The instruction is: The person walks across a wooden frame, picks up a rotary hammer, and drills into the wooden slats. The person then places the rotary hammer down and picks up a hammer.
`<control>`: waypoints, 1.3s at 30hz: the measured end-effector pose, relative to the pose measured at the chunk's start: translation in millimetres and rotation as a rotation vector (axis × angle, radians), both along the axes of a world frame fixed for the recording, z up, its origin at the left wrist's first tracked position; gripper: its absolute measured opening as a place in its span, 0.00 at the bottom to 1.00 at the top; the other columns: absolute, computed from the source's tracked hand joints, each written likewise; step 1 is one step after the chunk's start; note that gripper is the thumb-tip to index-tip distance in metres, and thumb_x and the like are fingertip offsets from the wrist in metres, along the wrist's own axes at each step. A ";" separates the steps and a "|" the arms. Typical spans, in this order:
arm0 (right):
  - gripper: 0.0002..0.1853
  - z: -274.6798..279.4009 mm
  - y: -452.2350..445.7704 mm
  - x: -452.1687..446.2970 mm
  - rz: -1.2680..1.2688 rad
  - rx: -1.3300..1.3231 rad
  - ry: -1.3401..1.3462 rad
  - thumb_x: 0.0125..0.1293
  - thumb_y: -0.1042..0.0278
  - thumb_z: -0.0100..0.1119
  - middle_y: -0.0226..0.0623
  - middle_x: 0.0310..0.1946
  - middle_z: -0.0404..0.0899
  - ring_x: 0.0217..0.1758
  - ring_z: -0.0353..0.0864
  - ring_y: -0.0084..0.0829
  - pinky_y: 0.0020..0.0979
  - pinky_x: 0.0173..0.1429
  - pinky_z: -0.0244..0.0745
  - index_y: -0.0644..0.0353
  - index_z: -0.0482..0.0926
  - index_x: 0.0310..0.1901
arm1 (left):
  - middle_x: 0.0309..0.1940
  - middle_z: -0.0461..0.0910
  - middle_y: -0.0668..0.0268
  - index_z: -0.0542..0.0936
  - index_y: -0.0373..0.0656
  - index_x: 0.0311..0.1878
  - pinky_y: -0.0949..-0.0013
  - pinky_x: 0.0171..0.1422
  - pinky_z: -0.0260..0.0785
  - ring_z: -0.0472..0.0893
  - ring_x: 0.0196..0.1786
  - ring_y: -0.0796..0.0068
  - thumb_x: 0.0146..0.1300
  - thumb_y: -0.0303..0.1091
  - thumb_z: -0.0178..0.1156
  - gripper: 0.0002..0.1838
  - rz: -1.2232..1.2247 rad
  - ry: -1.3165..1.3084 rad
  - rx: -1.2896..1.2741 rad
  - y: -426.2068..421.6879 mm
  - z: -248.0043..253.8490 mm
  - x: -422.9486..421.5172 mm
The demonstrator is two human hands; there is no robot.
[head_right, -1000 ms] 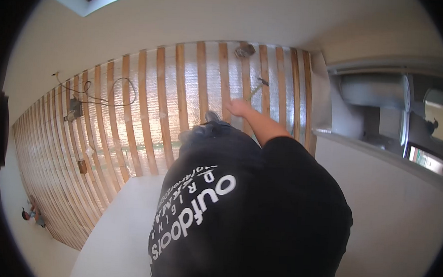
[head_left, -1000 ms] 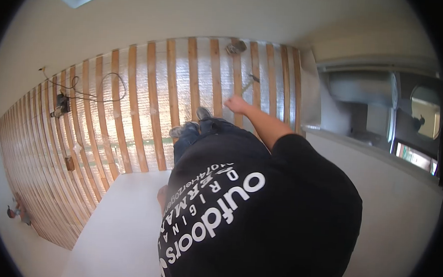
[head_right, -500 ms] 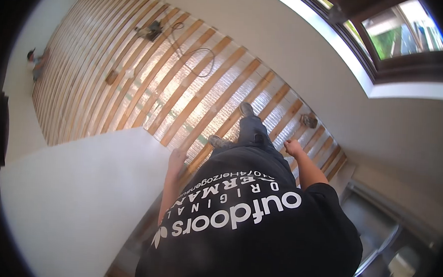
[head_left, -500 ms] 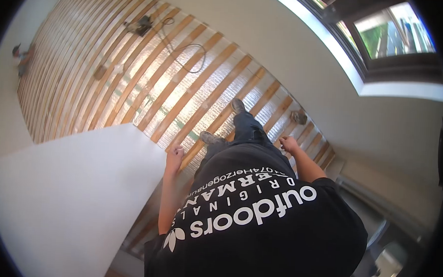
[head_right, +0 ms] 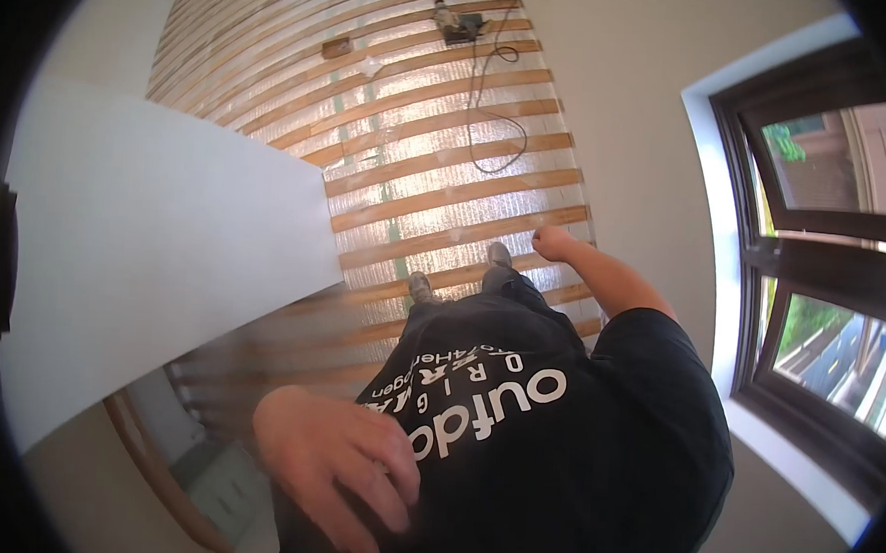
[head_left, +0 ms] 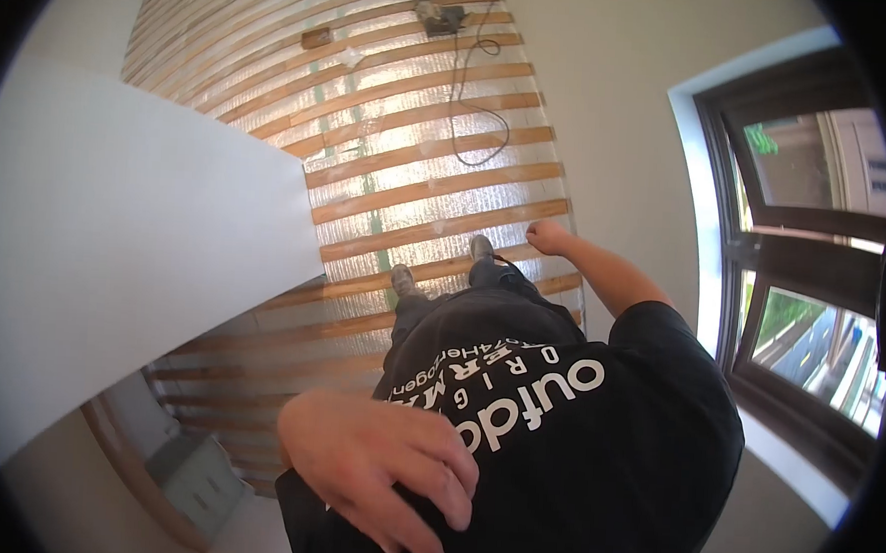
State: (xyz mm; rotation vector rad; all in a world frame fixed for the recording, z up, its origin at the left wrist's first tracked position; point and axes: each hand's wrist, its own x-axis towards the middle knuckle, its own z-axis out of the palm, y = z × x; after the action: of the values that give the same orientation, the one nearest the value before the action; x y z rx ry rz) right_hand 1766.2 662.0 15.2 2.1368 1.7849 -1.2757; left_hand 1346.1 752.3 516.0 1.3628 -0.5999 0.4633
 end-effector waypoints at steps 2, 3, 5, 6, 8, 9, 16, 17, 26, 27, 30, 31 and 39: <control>0.20 9.4 39.9 -4.5 0.189 -0.026 -0.046 0.71 0.54 0.54 0.56 0.47 0.88 0.54 0.87 0.58 0.53 0.61 0.81 0.60 0.89 0.48 | 0.49 0.81 0.60 0.88 0.48 0.50 0.55 0.55 0.73 0.80 0.51 0.58 0.74 0.37 0.66 0.07 0.058 -0.002 0.062 -3.7 10.0 8.7; 0.20 8.1 55.4 -5.9 0.259 -0.020 -0.048 0.71 0.54 0.54 0.56 0.48 0.88 0.54 0.87 0.58 0.53 0.61 0.81 0.59 0.89 0.49 | 0.50 0.80 0.60 0.89 0.51 0.51 0.53 0.54 0.73 0.79 0.52 0.59 0.75 0.39 0.66 0.08 0.086 -0.001 0.091 -6.0 10.9 11.5; 0.20 8.7 73.8 -15.6 0.360 -0.028 -0.046 0.71 0.54 0.53 0.56 0.48 0.88 0.54 0.86 0.59 0.54 0.61 0.80 0.58 0.88 0.50 | 0.50 0.78 0.62 0.89 0.51 0.53 0.53 0.54 0.72 0.78 0.51 0.60 0.74 0.39 0.67 0.09 0.128 0.001 0.069 -12.9 9.2 13.5; 0.21 11.6 81.4 -22.9 0.389 -0.035 -0.042 0.71 0.53 0.53 0.56 0.48 0.88 0.54 0.86 0.59 0.54 0.62 0.80 0.58 0.88 0.50 | 0.50 0.77 0.64 0.89 0.52 0.53 0.53 0.54 0.71 0.77 0.50 0.60 0.74 0.39 0.68 0.09 0.150 0.002 0.061 -16.0 8.7 13.9; 0.21 11.3 91.5 -35.3 0.445 -0.043 -0.037 0.71 0.53 0.52 0.56 0.49 0.88 0.55 0.86 0.60 0.54 0.62 0.80 0.58 0.88 0.50 | 0.47 0.81 0.60 0.88 0.48 0.51 0.53 0.51 0.75 0.82 0.46 0.57 0.77 0.37 0.63 0.08 0.187 0.002 0.077 -18.3 12.4 13.2; 0.22 8.6 91.5 -42.1 0.471 -0.043 -0.035 0.71 0.52 0.52 0.56 0.49 0.88 0.55 0.86 0.60 0.54 0.63 0.80 0.58 0.88 0.50 | 0.45 0.83 0.59 0.88 0.46 0.49 0.53 0.49 0.77 0.84 0.44 0.55 0.79 0.37 0.61 0.09 0.206 0.003 0.087 -21.9 14.1 9.5; 0.22 8.4 82.4 -69.8 0.500 -0.122 -0.001 0.71 0.50 0.53 0.56 0.50 0.88 0.56 0.86 0.58 0.51 0.63 0.81 0.59 0.89 0.49 | 0.46 0.82 0.63 0.86 0.43 0.46 0.60 0.50 0.67 0.82 0.46 0.61 0.78 0.30 0.58 0.07 0.504 -0.105 0.115 -55.9 -2.8 -33.6; 0.22 4.6 80.9 -70.1 0.517 -0.121 -0.009 0.71 0.50 0.53 0.56 0.50 0.88 0.57 0.86 0.58 0.51 0.63 0.80 0.59 0.89 0.49 | 0.46 0.82 0.63 0.86 0.43 0.46 0.59 0.50 0.67 0.83 0.47 0.61 0.78 0.29 0.59 0.07 0.538 -0.126 0.088 -58.2 -5.7 -40.9; 0.24 -15.8 74.0 -83.6 0.723 -0.121 -0.043 0.72 0.47 0.50 0.57 0.47 0.88 0.52 0.87 0.59 0.55 0.57 0.81 0.60 0.87 0.44 | 0.49 0.78 0.62 0.81 0.48 0.44 0.53 0.58 0.67 0.85 0.47 0.61 0.79 0.36 0.58 0.06 0.750 -0.253 -0.224 -38.4 7.4 -122.8; 0.23 -5.7 76.0 -100.3 0.767 -0.104 -0.056 0.72 0.47 0.50 0.57 0.45 0.87 0.50 0.88 0.58 0.54 0.56 0.81 0.60 0.87 0.43 | 0.46 0.77 0.65 0.81 0.49 0.44 0.57 0.59 0.64 0.83 0.44 0.65 0.77 0.34 0.59 0.04 0.844 -0.252 -0.310 -42.4 21.8 -129.3; 0.23 -71.8 90.5 -124.4 0.898 -0.050 0.037 0.73 0.51 0.53 0.55 0.51 0.88 0.55 0.88 0.55 0.51 0.62 0.81 0.60 0.87 0.53 | 0.34 0.76 0.71 0.81 0.48 0.43 0.68 0.54 0.62 0.78 0.36 0.73 0.75 0.25 0.56 0.07 1.081 -0.363 -0.702 -56.3 50.2 -114.0; 0.23 -18.5 94.0 -151.6 0.787 -0.105 0.064 0.73 0.51 0.53 0.55 0.52 0.88 0.57 0.87 0.55 0.50 0.64 0.80 0.60 0.86 0.55 | 0.32 0.75 0.71 0.80 0.48 0.40 0.70 0.51 0.62 0.77 0.34 0.74 0.75 0.23 0.55 0.08 1.084 -0.559 -0.827 -61.8 40.3 -106.1; 0.23 55.8 90.8 -205.8 0.570 -0.094 0.066 0.76 0.51 0.55 0.57 0.51 0.88 0.57 0.88 0.55 0.48 0.64 0.80 0.63 0.87 0.56 | 0.33 0.79 0.63 0.81 0.43 0.41 0.66 0.49 0.69 0.80 0.33 0.68 0.78 0.28 0.54 0.08 1.038 -0.425 -0.945 -64.8 26.2 -109.9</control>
State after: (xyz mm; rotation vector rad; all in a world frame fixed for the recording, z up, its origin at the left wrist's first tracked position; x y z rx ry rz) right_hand 1560.4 752.8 71.0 1.3906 2.0922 -1.2440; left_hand 1236.2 687.5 542.2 0.5409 0.0965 1.6592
